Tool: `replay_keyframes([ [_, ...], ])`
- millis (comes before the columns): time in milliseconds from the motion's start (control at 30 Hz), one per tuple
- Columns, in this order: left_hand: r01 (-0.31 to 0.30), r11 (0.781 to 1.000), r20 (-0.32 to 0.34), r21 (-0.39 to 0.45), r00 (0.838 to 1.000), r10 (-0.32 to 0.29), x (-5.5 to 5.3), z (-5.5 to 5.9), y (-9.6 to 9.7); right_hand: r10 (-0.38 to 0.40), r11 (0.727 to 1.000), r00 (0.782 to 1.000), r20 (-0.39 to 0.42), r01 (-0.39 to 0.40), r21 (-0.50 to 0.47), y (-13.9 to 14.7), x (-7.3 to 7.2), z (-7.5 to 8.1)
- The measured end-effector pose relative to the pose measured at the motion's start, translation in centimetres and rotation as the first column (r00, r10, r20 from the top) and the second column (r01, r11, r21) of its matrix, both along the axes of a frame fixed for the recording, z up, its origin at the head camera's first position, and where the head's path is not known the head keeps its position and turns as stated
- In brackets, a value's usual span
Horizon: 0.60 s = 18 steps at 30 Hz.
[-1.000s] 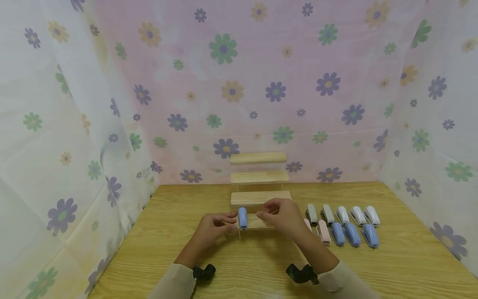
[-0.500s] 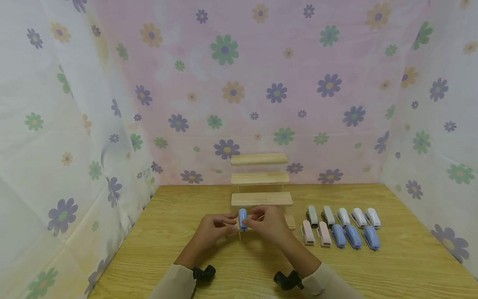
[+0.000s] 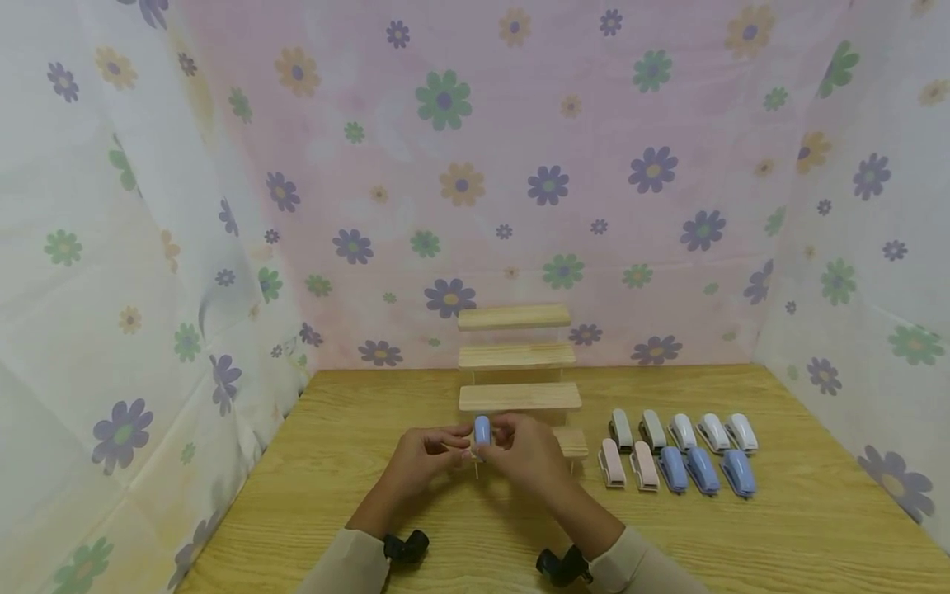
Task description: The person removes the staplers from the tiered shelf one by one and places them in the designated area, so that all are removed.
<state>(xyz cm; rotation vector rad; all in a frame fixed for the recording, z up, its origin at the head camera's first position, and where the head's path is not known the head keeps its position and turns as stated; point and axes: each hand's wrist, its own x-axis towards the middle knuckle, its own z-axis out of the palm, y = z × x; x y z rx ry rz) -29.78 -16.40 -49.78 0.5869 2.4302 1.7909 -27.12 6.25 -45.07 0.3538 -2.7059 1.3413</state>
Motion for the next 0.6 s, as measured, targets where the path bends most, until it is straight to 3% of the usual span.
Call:
replay_keyframes([
  [600,0.007,1.0,0.016,0.026,1.0,-0.007,-0.06,-0.26,-0.06,0.032,0.999,0.999,-0.013,-0.033,-0.015,0.08,0.11,0.11],
])
